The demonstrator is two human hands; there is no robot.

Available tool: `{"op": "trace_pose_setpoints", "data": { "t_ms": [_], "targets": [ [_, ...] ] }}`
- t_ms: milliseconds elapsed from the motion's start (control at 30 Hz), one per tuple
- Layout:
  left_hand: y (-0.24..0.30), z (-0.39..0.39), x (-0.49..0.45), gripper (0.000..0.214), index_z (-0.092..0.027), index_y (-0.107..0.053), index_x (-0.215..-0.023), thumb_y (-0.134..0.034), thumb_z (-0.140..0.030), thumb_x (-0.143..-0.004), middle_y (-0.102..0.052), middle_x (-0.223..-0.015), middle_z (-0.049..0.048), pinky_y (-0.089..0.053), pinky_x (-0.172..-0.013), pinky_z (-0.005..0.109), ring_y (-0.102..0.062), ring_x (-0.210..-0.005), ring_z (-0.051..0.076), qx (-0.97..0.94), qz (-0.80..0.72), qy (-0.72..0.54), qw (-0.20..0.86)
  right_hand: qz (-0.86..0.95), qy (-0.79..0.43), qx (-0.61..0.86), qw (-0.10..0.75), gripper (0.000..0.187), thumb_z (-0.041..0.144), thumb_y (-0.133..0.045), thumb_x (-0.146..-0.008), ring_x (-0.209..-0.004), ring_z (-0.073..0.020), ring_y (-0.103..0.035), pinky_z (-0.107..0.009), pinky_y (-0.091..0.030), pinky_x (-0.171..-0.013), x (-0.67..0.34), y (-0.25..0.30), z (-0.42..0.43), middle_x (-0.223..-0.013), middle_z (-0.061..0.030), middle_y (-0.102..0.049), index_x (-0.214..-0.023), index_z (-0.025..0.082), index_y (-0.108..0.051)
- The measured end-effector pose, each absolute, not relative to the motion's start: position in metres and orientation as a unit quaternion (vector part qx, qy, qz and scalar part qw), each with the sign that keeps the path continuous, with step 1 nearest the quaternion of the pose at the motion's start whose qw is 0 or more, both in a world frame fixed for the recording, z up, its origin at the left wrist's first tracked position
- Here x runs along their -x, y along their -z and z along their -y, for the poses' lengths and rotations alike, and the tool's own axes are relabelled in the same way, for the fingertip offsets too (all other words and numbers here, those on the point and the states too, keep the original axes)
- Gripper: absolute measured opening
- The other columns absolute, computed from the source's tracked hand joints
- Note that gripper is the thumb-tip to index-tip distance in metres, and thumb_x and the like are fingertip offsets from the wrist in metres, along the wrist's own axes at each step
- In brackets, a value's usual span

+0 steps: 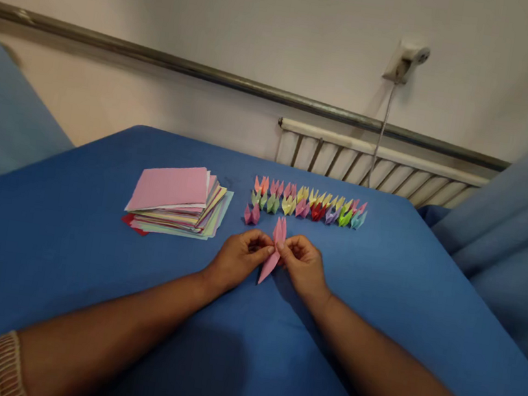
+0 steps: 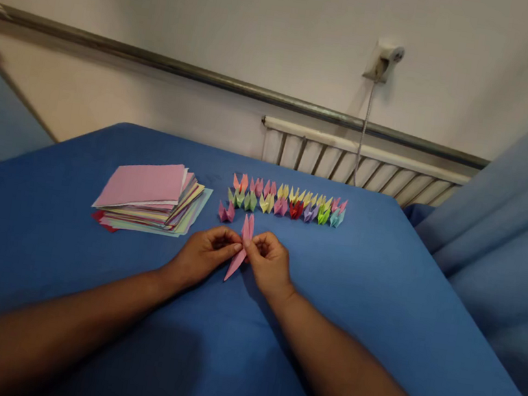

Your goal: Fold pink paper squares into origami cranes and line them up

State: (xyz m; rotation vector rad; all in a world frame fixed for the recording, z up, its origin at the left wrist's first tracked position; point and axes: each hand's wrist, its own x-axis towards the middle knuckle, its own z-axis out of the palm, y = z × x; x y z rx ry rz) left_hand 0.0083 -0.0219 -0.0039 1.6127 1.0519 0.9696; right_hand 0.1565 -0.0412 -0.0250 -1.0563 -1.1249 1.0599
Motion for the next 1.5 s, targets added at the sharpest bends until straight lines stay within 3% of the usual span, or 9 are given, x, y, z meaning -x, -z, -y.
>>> {"op": "trace_pose_setpoints", "data": {
  "t_ms": [167, 367, 533, 667, 833, 933, 1100, 1367, 1500],
  "targets": [
    [-0.001, 0.028, -0.009, 0.019, -0.016, -0.06, -0.085, -0.065, -0.032, -0.076, -0.063, -0.078, 0.0002, -0.049, -0.071, 0.027, -0.061, -0.073, 0.014, -0.689, -0.411, -0.376, 0.463, 0.608, -0.314, 0.471, 0.557, 0.018, 0.036, -0.056, -0.086, -0.059, -0.0108, -0.051, -0.024, -0.041, -0.058, -0.16, 0.022, 0.05, -0.066, 0.003, -0.056, -0.079, 0.019, -0.058],
    [0.001, 0.023, -0.008, 0.021, -0.016, -0.057, -0.076, -0.063, -0.036, -0.075, -0.055, -0.067, -0.0032, -0.043, -0.061, 0.023, -0.053, -0.064, 0.011, -0.669, -0.428, -0.397, 0.46, 0.702, -0.21, 0.456, 0.506, 0.024, 0.026, -0.04, -0.095, -0.075, -0.0146, -0.056, -0.028, -0.043, -0.072, -0.163, 0.011, 0.058, -0.078, -0.0018, -0.059, -0.091, 0.02, -0.063],
    [-0.002, 0.017, -0.006, 0.025, -0.015, -0.06, -0.071, -0.064, -0.039, -0.074, -0.054, -0.065, -0.0026, -0.039, -0.059, 0.023, -0.049, -0.062, 0.011, -0.625, -0.442, -0.401, 0.503, 0.642, -0.242, 0.483, 0.545, 0.009, 0.028, -0.058, -0.084, -0.08, -0.0156, -0.057, -0.029, -0.046, -0.073, -0.162, 0.02, 0.051, -0.089, -0.0029, -0.061, -0.091, 0.022, -0.061],
    [-0.005, 0.019, -0.008, 0.024, -0.015, -0.059, -0.071, -0.066, -0.037, -0.072, -0.052, -0.063, -0.0036, -0.038, -0.058, 0.022, -0.048, -0.059, 0.01, -0.591, -0.434, -0.413, 0.541, 0.556, -0.375, 0.463, 0.579, 0.018, 0.032, -0.066, -0.077, -0.069, -0.0135, -0.056, -0.027, -0.047, -0.067, -0.159, 0.025, 0.045, -0.079, 0.0002, -0.06, -0.088, 0.022, -0.055],
    [-0.004, 0.023, -0.01, 0.033, -0.017, -0.052, -0.094, -0.069, -0.03, -0.07, -0.055, -0.063, -0.0057, -0.039, -0.056, 0.021, -0.052, -0.056, 0.01, -0.57, -0.426, -0.432, 0.555, 0.484, -0.475, 0.413, 0.607, 0.024, 0.033, -0.07, -0.072, -0.055, -0.0098, -0.049, -0.024, -0.041, -0.056, -0.157, 0.019, 0.045, -0.064, 0.0057, -0.054, -0.081, 0.022, -0.05],
    [-0.006, 0.025, -0.007, 0.031, -0.019, -0.049, -0.101, -0.065, -0.028, -0.076, -0.057, -0.065, -0.0058, -0.041, -0.058, 0.022, -0.053, -0.058, 0.01, -0.615, -0.413, -0.435, 0.511, 0.476, -0.488, 0.4, 0.613, 0.024, 0.03, -0.071, -0.071, -0.054, -0.0094, -0.049, -0.023, -0.04, -0.055, -0.159, 0.016, 0.045, -0.061, 0.0068, -0.053, -0.08, 0.022, -0.051],
    [-0.012, 0.028, -0.002, 0.016, -0.019, -0.064, -0.093, -0.053, -0.026, -0.084, -0.066, -0.086, 0.0008, -0.045, -0.079, 0.029, -0.06, -0.082, 0.015, -0.733, -0.4, -0.392, 0.386, 0.506, -0.483, 0.391, 0.598, 0.011, 0.028, -0.066, -0.075, -0.061, -0.0106, -0.052, -0.024, -0.042, -0.06, -0.166, 0.02, 0.042, -0.066, 0.0039, -0.058, -0.082, 0.022, -0.061],
    [-0.009, 0.021, 0.0, 0.017, -0.017, -0.064, -0.087, -0.063, -0.032, -0.077, -0.065, -0.08, 0.0017, -0.047, -0.073, 0.028, -0.06, -0.075, 0.015, -0.716, -0.402, -0.382, 0.425, 0.528, -0.501, 0.386, 0.567, 0.017, 0.035, -0.068, -0.074, -0.074, -0.0147, -0.059, -0.029, -0.046, -0.072, -0.169, 0.021, 0.04, -0.079, -0.0002, -0.065, -0.086, 0.022, -0.066],
    [-0.008, 0.022, -0.002, 0.022, -0.017, -0.065, -0.082, -0.061, -0.039, -0.08, -0.064, -0.078, 0.0007, -0.046, -0.073, 0.027, -0.058, -0.075, 0.015, -0.693, -0.412, -0.403, 0.433, 0.518, -0.49, 0.4, 0.576, 0.021, 0.036, -0.073, -0.07, -0.068, -0.0133, -0.056, -0.027, -0.046, -0.064, -0.164, 0.021, 0.042, -0.074, 0.001, -0.063, -0.08, 0.022, -0.062]
  ]
}}
